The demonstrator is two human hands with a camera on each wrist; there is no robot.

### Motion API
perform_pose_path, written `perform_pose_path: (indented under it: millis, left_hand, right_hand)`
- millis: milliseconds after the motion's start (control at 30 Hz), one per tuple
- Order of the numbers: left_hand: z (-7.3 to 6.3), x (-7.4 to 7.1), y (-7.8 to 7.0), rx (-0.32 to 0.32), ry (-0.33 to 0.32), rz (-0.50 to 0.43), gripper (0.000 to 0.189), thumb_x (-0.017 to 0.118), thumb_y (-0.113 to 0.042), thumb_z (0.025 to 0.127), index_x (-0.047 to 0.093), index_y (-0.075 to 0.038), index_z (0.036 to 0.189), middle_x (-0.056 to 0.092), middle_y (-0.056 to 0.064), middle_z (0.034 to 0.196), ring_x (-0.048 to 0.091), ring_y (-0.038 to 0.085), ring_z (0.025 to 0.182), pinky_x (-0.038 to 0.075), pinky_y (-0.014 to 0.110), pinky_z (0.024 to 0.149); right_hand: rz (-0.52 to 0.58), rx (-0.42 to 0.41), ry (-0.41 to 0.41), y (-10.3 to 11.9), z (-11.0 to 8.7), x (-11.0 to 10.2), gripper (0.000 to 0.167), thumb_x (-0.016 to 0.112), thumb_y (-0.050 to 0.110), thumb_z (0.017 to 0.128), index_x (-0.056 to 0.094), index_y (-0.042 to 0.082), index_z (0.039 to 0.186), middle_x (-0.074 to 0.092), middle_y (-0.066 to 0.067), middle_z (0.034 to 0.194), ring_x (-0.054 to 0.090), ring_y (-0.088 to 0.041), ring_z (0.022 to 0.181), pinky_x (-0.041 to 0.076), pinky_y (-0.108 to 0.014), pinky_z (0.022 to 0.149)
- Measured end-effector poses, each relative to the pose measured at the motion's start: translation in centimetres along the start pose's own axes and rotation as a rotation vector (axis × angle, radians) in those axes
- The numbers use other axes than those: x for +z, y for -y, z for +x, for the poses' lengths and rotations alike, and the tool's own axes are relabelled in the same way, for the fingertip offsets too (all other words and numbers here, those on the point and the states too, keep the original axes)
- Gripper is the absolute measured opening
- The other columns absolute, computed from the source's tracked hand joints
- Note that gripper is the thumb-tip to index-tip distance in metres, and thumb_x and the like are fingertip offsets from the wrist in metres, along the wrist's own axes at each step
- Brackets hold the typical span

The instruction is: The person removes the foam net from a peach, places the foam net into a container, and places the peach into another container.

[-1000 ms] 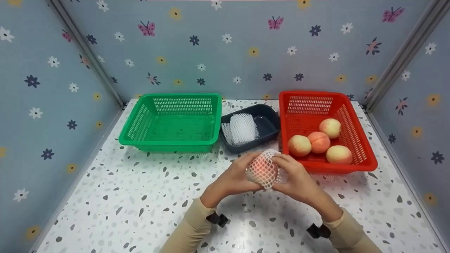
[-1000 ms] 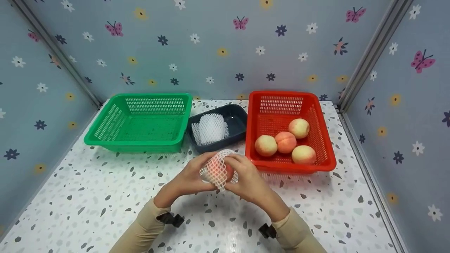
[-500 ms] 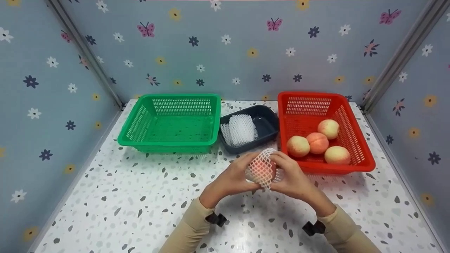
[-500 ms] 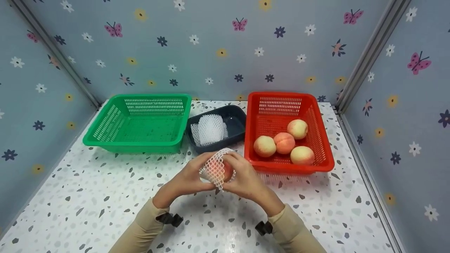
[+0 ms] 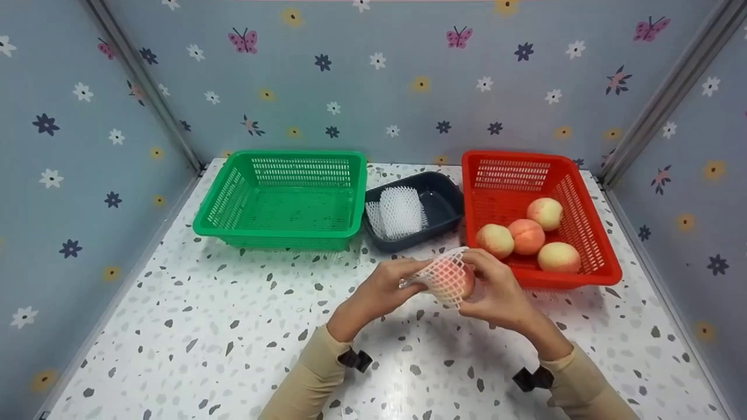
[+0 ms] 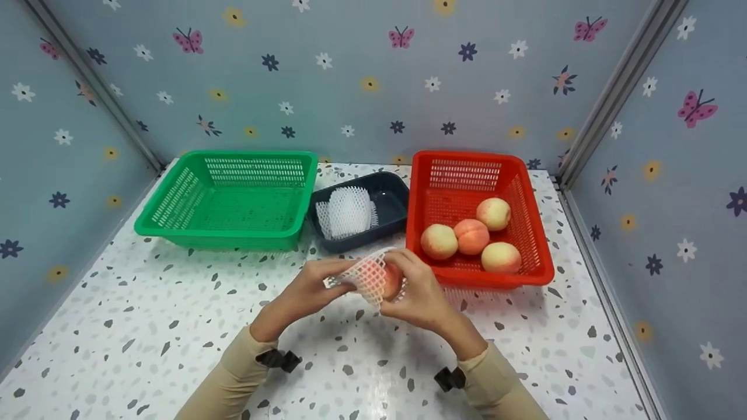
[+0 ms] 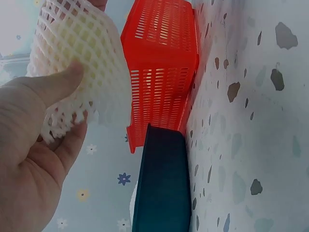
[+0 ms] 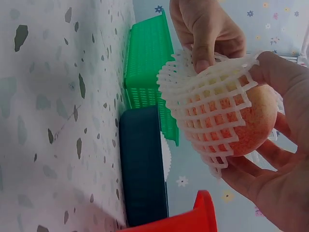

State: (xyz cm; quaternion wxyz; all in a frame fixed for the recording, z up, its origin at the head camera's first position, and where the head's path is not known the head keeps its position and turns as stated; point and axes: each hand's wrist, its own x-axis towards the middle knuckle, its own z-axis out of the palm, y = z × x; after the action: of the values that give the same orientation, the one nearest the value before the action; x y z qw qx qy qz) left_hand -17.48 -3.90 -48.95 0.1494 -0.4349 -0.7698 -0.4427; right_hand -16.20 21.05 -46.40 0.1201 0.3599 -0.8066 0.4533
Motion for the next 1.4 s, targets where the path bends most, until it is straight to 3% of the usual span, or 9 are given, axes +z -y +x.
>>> perform_pose_path:
  millis: [100,233,333,600,767,900,1033,1167,1400]
  left_hand:
    - [-0.1,-0.2,0.2,0.012,-0.034,0.003,0.026,0.073,-0.003,0.086,0.072,-0.004,0.112,0.072,0.006,0.102,0.066,0.012,0.094,0.05,0.02,0.082]
    - [-0.3,-0.3,0.5,-0.004,-0.095,0.055,0.016,0.072,-0.001,0.086,0.074,-0.004,0.101,0.072,0.005,0.092,0.066,0.011,0.084,0.051,0.019,0.074]
    - [-0.3,-0.5,0.8,-0.018,-0.139,0.084,0.015,0.072,0.001,0.084,0.074,-0.005,0.097,0.071,0.003,0.087,0.064,0.01,0.079,0.05,0.021,0.069]
    - [0.3,-1.2,1.4,-0.072,-0.255,0.148,0.019,0.068,0.003,0.08,0.075,-0.006,0.095,0.069,0.003,0.084,0.063,0.01,0.075,0.05,0.025,0.065]
    - [1.3,-1.5,1.6,-0.093,-0.398,0.278,0.025,0.068,0.006,0.076,0.069,-0.003,0.099,0.069,0.007,0.089,0.065,0.016,0.079,0.053,0.028,0.068]
    - [2.6,-1.7,2.2,-0.074,-0.523,0.417,0.022,0.07,0.008,0.072,0.066,-0.004,0.09,0.066,0.006,0.084,0.063,0.02,0.078,0.052,0.031,0.069]
    - [4.1,-1.9,3.0,-0.043,-0.596,0.504,0.023,0.075,0.007,0.068,0.069,-0.006,0.086,0.064,0.005,0.084,0.061,0.023,0.08,0.051,0.033,0.074]
    - [6.4,-1.4,4.2,-0.028,-0.594,0.571,0.024,0.08,0.004,0.066,0.072,-0.006,0.086,0.064,0.006,0.085,0.059,0.024,0.081,0.05,0.033,0.077]
    - [10.4,-0.3,6.4,-0.061,-0.499,0.678,0.022,0.078,0.001,0.07,0.075,-0.007,0.09,0.063,0.006,0.088,0.058,0.023,0.081,0.049,0.03,0.077]
  right_hand:
    - [-0.023,0.008,-0.024,0.1,-0.1,-0.7,0.071,0.083,-0.005,0.049,0.062,0.004,0.117,0.06,-0.005,0.118,0.054,-0.02,0.107,0.044,-0.021,0.092]
    - [-0.008,0.019,-0.054,2.1,0.4,-2.1,0.064,0.081,-0.01,0.054,0.061,-0.004,0.115,0.061,-0.014,0.115,0.056,-0.024,0.102,0.047,-0.02,0.088]
    - [0.007,0.023,-0.078,3.1,0.5,-3.4,0.062,0.08,-0.014,0.056,0.06,-0.008,0.114,0.061,-0.018,0.113,0.057,-0.025,0.098,0.05,-0.02,0.083]
    - [-0.002,0.039,-0.143,2.9,-0.1,-5.0,0.063,0.08,-0.016,0.057,0.059,-0.009,0.116,0.06,-0.018,0.114,0.058,-0.02,0.097,0.051,-0.02,0.081]
    - [-0.011,0.036,-0.165,2.7,-0.4,-5.2,0.064,0.08,-0.016,0.057,0.059,-0.007,0.117,0.06,-0.016,0.113,0.058,-0.017,0.098,0.051,-0.018,0.08]
    - [-0.013,0.031,-0.153,2.6,-0.5,-5.1,0.064,0.081,-0.016,0.056,0.059,-0.008,0.116,0.061,-0.018,0.111,0.058,-0.021,0.097,0.051,-0.018,0.08]
    - [-0.003,0.049,-0.129,2.5,-0.5,-5.0,0.064,0.082,-0.015,0.057,0.059,-0.009,0.116,0.061,-0.02,0.113,0.058,-0.024,0.098,0.052,-0.02,0.08]
    - [-0.003,0.049,-0.125,2.3,-0.6,-5.0,0.064,0.082,-0.015,0.056,0.059,-0.01,0.115,0.061,-0.02,0.113,0.06,-0.023,0.097,0.053,-0.02,0.078]
    - [-0.003,0.014,-0.132,2.3,-0.5,-4.7,0.063,0.082,-0.015,0.056,0.059,-0.01,0.114,0.061,-0.021,0.112,0.06,-0.022,0.095,0.053,-0.021,0.076]
